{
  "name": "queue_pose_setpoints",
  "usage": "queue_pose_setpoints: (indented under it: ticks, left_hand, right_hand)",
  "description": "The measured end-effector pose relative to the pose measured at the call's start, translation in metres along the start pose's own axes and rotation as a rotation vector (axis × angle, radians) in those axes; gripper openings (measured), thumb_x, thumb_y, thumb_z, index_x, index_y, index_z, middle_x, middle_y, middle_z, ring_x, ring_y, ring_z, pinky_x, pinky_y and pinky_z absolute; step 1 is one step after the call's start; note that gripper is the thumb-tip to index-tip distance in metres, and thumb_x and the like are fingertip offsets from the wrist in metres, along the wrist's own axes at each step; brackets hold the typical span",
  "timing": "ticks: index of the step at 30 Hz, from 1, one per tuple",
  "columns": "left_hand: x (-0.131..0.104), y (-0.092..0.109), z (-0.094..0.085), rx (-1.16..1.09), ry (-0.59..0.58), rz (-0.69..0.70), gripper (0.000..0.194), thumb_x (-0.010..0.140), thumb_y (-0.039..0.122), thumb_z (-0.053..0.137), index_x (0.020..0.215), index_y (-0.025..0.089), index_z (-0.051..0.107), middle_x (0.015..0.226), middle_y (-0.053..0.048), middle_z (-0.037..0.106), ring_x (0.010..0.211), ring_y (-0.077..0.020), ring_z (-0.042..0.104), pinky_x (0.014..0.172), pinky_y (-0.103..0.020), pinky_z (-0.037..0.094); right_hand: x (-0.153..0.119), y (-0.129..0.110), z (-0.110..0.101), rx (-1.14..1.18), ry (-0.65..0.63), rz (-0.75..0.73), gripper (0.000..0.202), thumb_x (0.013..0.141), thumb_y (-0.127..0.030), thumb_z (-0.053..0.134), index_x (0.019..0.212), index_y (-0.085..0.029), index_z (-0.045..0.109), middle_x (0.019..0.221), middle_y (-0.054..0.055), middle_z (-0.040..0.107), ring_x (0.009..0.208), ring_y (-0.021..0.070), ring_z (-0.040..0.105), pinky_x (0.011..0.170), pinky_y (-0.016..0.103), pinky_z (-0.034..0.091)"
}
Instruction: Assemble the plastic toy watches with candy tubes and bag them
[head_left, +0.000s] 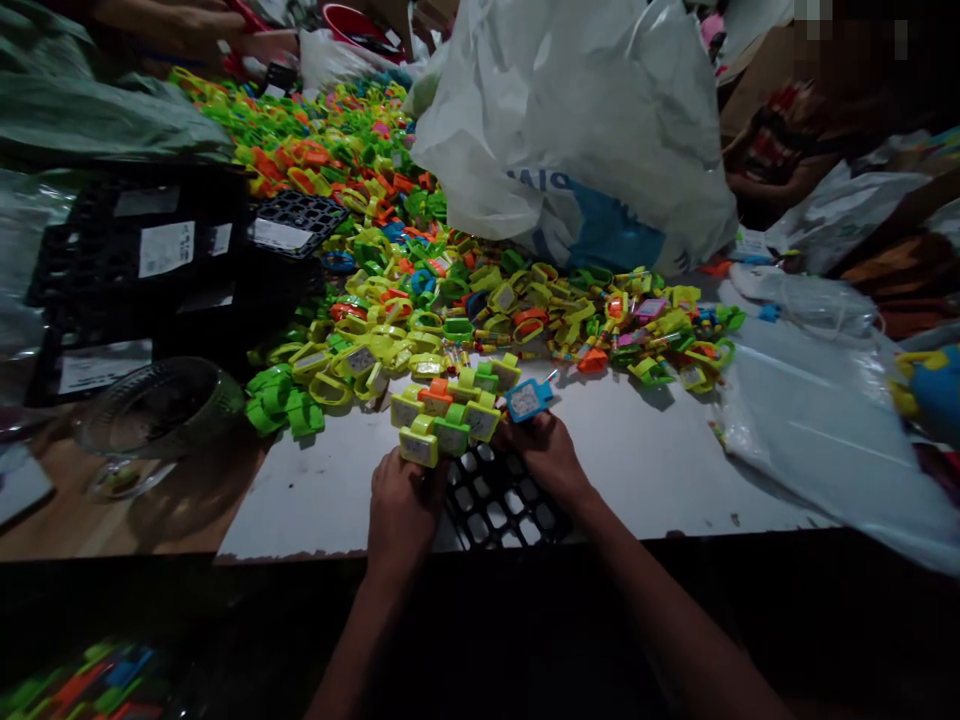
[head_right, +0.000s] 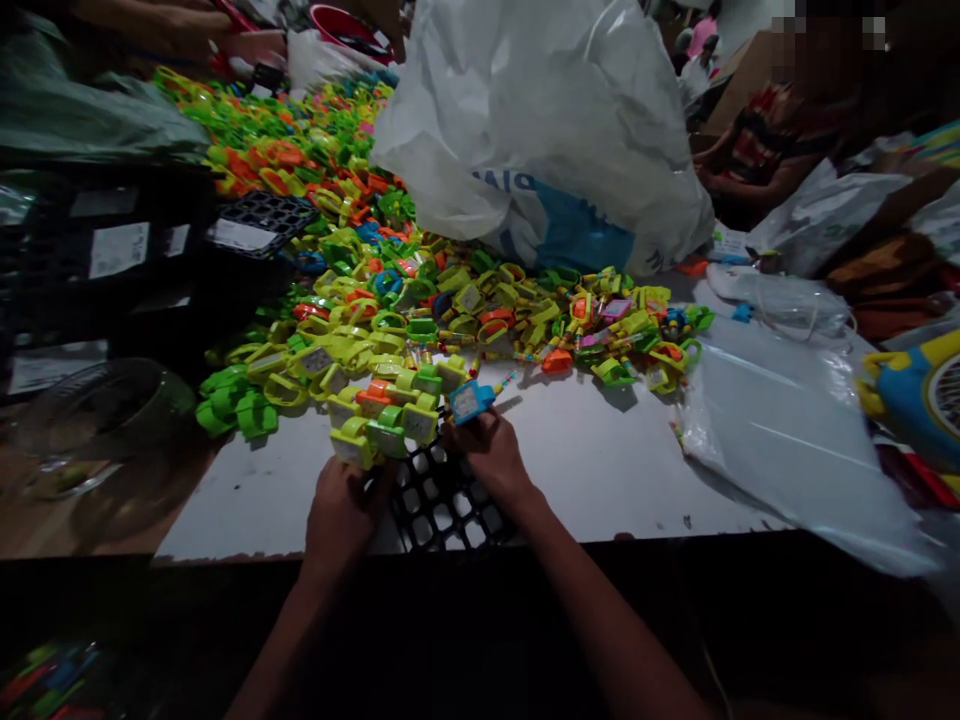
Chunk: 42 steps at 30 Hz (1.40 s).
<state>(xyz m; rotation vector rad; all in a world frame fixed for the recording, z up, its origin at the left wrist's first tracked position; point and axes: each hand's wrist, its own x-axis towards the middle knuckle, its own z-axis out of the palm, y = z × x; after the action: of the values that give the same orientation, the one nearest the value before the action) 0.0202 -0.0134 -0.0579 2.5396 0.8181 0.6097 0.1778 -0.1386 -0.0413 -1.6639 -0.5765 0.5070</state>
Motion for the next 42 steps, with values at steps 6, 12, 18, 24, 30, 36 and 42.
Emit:
queue_pose_setpoints:
  ticks: [6, 12, 18, 24, 30, 36, 42]
  left_hand:
    - [-0.001, 0.0, 0.001, 0.011, 0.043, 0.036, 0.022, 0.09, 0.038, 0.048, 0.083, 0.02, 0.059, 0.086, -0.007, 0.056, 0.086, -0.0243, 0.053, 0.076, -0.038, 0.047]
    - [-0.002, 0.0, 0.0, 0.026, 0.04, 0.042, 0.025, 0.09, 0.038, 0.047, 0.081, 0.018, 0.06, 0.084, -0.008, 0.056, 0.083, -0.0246, 0.053, 0.074, -0.038, 0.046]
    - [-0.001, -0.001, 0.001, 0.027, 0.032, 0.031, 0.025, 0.09, 0.039, 0.047, 0.08, 0.019, 0.06, 0.083, -0.007, 0.055, 0.082, -0.0243, 0.052, 0.073, -0.037, 0.046]
    - [-0.001, -0.004, 0.004, 0.057, 0.039, 0.048, 0.019, 0.088, 0.034, 0.051, 0.079, 0.019, 0.059, 0.082, -0.007, 0.055, 0.081, -0.0241, 0.052, 0.072, -0.037, 0.046]
    - [0.0, -0.005, 0.004, 0.069, 0.057, 0.074, 0.022, 0.089, 0.033, 0.048, 0.078, 0.019, 0.06, 0.082, -0.007, 0.056, 0.081, -0.0237, 0.054, 0.073, -0.038, 0.047]
    - [0.0, -0.004, 0.003, 0.033, 0.07, 0.063, 0.022, 0.089, 0.034, 0.047, 0.078, 0.019, 0.059, 0.083, -0.007, 0.057, 0.081, -0.0231, 0.054, 0.073, -0.037, 0.047]
    - [0.0, -0.005, 0.004, 0.049, 0.065, 0.056, 0.023, 0.089, 0.036, 0.048, 0.08, 0.019, 0.06, 0.083, -0.007, 0.057, 0.082, -0.0235, 0.055, 0.074, -0.037, 0.047]
  right_hand:
    - [0.002, 0.01, -0.002, -0.184, 0.021, -0.047, 0.024, 0.074, -0.026, 0.059, 0.096, -0.018, 0.062, 0.089, 0.004, 0.072, 0.082, 0.0206, 0.065, 0.072, 0.031, 0.051]
    - [-0.005, 0.015, -0.001, -0.082, 0.056, -0.027, 0.023, 0.077, -0.036, 0.059, 0.092, -0.018, 0.063, 0.088, 0.005, 0.072, 0.082, 0.021, 0.065, 0.075, 0.031, 0.051]
    - [-0.005, 0.015, 0.005, -0.224, 0.038, -0.089, 0.016, 0.077, -0.031, 0.055, 0.087, -0.018, 0.057, 0.078, 0.002, 0.065, 0.069, 0.0164, 0.059, 0.061, 0.025, 0.046]
    - [-0.008, 0.014, 0.008, -0.435, 0.086, -0.264, 0.017, 0.078, -0.021, 0.044, 0.089, -0.02, 0.056, 0.081, 0.004, 0.063, 0.068, 0.0166, 0.056, 0.063, 0.027, 0.045]
    - [-0.007, 0.018, 0.008, -0.48, 0.064, -0.31, 0.011, 0.077, -0.02, 0.043, 0.081, -0.021, 0.053, 0.072, 0.002, 0.059, 0.062, 0.0153, 0.052, 0.06, 0.027, 0.042]
    - [-0.001, 0.017, 0.001, -0.424, -0.024, -0.35, 0.012, 0.077, -0.024, 0.048, 0.084, -0.019, 0.055, 0.079, 0.004, 0.063, 0.071, 0.0176, 0.055, 0.065, 0.028, 0.045]
    - [-0.003, 0.015, 0.009, -0.354, 0.004, -0.28, 0.017, 0.077, -0.022, 0.048, 0.091, -0.018, 0.057, 0.083, 0.005, 0.064, 0.074, 0.0177, 0.057, 0.069, 0.028, 0.046]
